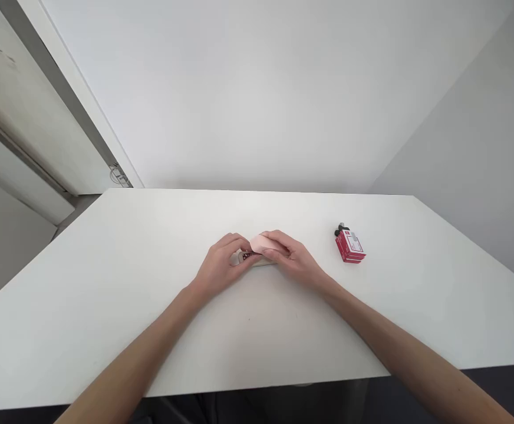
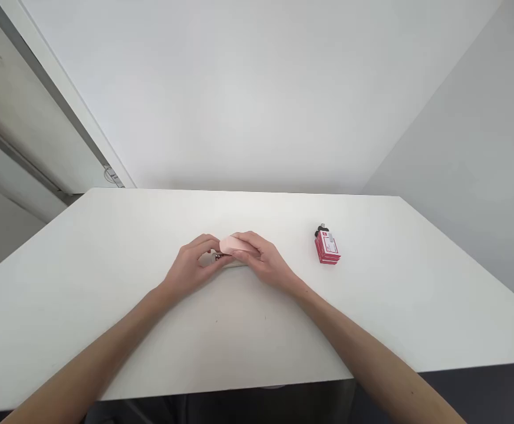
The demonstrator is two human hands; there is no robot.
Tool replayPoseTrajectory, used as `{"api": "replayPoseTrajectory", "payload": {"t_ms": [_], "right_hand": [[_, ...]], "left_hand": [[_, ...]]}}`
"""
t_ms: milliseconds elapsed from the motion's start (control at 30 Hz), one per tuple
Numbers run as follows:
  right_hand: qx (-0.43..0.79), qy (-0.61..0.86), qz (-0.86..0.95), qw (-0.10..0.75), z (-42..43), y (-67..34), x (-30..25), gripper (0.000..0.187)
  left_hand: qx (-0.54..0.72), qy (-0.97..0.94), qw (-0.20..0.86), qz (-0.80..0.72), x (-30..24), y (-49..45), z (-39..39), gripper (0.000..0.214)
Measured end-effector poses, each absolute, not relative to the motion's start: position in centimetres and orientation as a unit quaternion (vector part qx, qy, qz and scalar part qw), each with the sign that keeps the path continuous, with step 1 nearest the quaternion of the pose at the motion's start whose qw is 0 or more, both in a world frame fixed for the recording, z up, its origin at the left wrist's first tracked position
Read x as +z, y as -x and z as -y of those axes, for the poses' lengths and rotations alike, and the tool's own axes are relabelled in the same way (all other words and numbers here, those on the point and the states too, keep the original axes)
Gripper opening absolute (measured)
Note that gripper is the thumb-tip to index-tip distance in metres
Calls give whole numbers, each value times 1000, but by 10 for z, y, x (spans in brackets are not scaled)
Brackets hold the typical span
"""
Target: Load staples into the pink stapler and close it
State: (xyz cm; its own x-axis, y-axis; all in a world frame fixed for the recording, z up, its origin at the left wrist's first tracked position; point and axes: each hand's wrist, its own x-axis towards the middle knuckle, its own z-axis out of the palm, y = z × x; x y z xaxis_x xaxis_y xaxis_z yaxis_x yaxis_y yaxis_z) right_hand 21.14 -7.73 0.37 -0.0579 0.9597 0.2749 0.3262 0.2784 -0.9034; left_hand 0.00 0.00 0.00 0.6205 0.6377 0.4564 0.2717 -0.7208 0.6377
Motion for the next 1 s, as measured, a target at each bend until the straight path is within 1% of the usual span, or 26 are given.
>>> {"api": "replayPoseTrajectory", "payload": {"t_ms": [200,333,467,633,800,1000], "right_hand": [[373,506,616,475,79,-212,4,36],[392,490,599,498,78,-213,0,39],[422,467,581,517,79,-214,1,37],[465,444,546,536,81,-214,5,41],[474,442,538,539,79,-215,2,46],[492,408,528,559,76,-217,-2,44]], "left_hand": [[355,-864,242,-262,3,1,5,20],[380,-860,230,-252,3,0,7,19],[392,-858,220,-249,2,-2,7,18],[381,-859,224,-257,1,0,9,20],[380,-857,229,-263,-1,0,9,21],[361,-862,239,-266,-3,-2,9,19]]}}
